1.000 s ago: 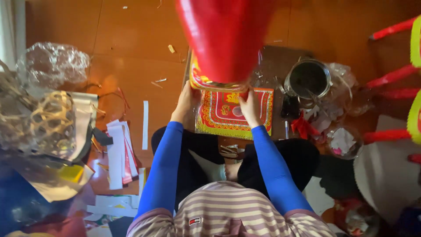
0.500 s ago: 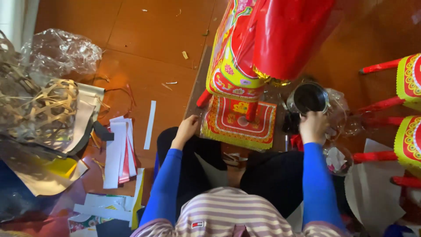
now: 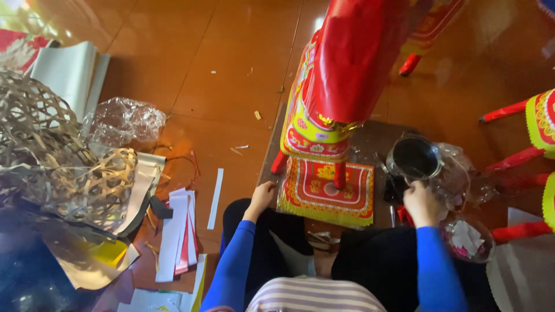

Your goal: Decorating a traditional paper horse model using glue, paper cutouts, and paint.

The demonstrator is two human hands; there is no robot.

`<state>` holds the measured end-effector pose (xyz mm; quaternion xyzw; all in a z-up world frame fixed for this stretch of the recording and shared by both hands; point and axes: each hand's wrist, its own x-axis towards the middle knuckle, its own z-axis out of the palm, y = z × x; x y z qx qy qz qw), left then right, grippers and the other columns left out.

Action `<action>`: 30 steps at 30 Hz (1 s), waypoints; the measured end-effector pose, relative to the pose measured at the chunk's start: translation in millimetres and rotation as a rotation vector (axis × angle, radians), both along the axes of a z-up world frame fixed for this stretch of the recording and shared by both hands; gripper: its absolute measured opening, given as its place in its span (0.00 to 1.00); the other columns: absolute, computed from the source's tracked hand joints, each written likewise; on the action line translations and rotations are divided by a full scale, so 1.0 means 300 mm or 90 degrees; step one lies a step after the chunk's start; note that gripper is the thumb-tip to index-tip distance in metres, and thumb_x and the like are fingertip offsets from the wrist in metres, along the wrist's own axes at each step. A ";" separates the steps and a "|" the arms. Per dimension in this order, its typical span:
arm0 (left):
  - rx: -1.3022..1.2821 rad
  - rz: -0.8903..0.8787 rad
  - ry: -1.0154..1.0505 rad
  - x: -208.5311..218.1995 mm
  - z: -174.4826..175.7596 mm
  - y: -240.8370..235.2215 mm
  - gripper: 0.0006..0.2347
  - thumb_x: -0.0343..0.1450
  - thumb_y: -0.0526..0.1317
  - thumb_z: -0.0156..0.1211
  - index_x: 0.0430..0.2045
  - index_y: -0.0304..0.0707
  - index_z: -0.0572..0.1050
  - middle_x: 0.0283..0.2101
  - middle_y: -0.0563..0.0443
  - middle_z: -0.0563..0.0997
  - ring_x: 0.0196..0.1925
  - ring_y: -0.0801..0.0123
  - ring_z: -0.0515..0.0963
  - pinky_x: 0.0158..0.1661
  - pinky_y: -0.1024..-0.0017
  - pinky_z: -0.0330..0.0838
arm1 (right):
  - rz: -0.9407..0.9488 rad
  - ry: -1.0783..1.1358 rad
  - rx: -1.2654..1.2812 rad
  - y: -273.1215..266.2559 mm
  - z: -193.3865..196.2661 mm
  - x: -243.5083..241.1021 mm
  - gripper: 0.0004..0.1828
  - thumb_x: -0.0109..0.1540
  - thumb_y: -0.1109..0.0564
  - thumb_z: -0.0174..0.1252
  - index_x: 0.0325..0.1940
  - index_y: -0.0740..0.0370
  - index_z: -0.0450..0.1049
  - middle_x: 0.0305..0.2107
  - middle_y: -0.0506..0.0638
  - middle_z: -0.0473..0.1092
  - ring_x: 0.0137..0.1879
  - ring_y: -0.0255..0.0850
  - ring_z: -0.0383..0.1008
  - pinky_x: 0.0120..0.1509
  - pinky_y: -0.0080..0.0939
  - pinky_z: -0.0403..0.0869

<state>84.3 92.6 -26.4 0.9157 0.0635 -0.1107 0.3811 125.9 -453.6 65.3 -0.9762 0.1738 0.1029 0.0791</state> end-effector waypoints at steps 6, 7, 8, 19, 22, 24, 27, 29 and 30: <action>-0.383 0.096 -0.266 0.060 0.720 -0.223 0.10 0.79 0.38 0.61 0.50 0.40 0.86 0.47 0.36 0.89 0.53 0.50 0.88 0.56 0.55 0.81 | -0.248 -0.232 0.619 0.044 -0.349 0.001 0.22 0.74 0.53 0.58 0.68 0.67 0.68 0.26 0.61 0.69 0.23 0.41 0.68 0.21 0.33 0.70; -0.490 0.056 -0.309 0.056 0.860 -0.254 0.14 0.80 0.40 0.60 0.59 0.34 0.79 0.55 0.28 0.84 0.61 0.45 0.82 0.61 0.50 0.76 | -0.265 -0.229 0.745 0.048 -0.369 0.016 0.14 0.74 0.55 0.53 0.62 0.64 0.71 0.26 0.60 0.71 0.22 0.40 0.70 0.18 0.30 0.65; -0.595 0.013 -0.351 0.051 0.999 -0.281 0.21 0.82 0.43 0.60 0.69 0.27 0.72 0.63 0.21 0.79 0.68 0.40 0.77 0.67 0.46 0.70 | -0.281 -0.223 0.872 0.057 -0.392 0.029 0.11 0.75 0.56 0.49 0.55 0.61 0.75 0.25 0.59 0.74 0.21 0.39 0.71 0.15 0.27 0.60; -0.792 -0.091 -0.267 0.011 1.524 -0.433 0.45 0.76 0.53 0.67 0.84 0.47 0.42 0.74 0.15 0.61 0.72 0.38 0.64 0.69 0.36 0.64 | 0.071 -0.411 0.942 0.155 0.575 0.024 0.15 0.78 0.53 0.47 0.66 0.60 0.71 0.24 0.56 0.70 0.22 0.34 0.70 0.18 0.22 0.59; -0.800 -0.061 -0.239 0.039 1.520 -0.448 0.47 0.74 0.53 0.71 0.84 0.48 0.43 0.71 0.13 0.62 0.67 0.40 0.66 0.65 0.36 0.66 | 0.198 -0.447 0.873 0.203 0.757 0.009 0.14 0.74 0.61 0.55 0.64 0.64 0.74 0.22 0.63 0.69 0.21 0.41 0.70 0.18 0.27 0.61; -0.801 -0.053 -0.235 0.057 1.513 -0.453 0.47 0.73 0.51 0.73 0.84 0.48 0.43 0.71 0.09 0.61 0.67 0.37 0.67 0.64 0.32 0.66 | 0.237 -0.450 0.854 0.249 0.844 0.003 0.15 0.72 0.64 0.56 0.63 0.66 0.75 0.22 0.64 0.70 0.21 0.43 0.71 0.18 0.28 0.62; -0.804 -0.038 -0.251 0.082 1.474 -0.452 0.47 0.71 0.50 0.76 0.84 0.51 0.48 0.67 0.15 0.69 0.62 0.41 0.73 0.59 0.34 0.72 | 0.295 -0.453 0.786 0.304 0.906 -0.010 0.12 0.72 0.65 0.61 0.60 0.66 0.78 0.24 0.62 0.74 0.25 0.40 0.75 0.23 0.31 0.70; -0.826 -0.026 -0.253 0.095 1.449 -0.455 0.47 0.72 0.46 0.77 0.85 0.51 0.47 0.64 0.19 0.72 0.60 0.45 0.75 0.59 0.37 0.74 | 0.325 -0.431 0.660 0.342 0.950 -0.041 0.10 0.67 0.63 0.66 0.53 0.59 0.85 0.18 0.51 0.75 0.25 0.31 0.71 0.30 0.28 0.73; -0.825 -0.027 -0.253 0.094 1.453 -0.453 0.47 0.72 0.46 0.77 0.85 0.51 0.47 0.64 0.19 0.72 0.60 0.45 0.75 0.59 0.37 0.74 | 0.325 -0.432 0.661 0.313 0.924 -0.015 0.10 0.67 0.63 0.66 0.53 0.59 0.85 0.18 0.51 0.75 0.25 0.31 0.71 0.30 0.28 0.73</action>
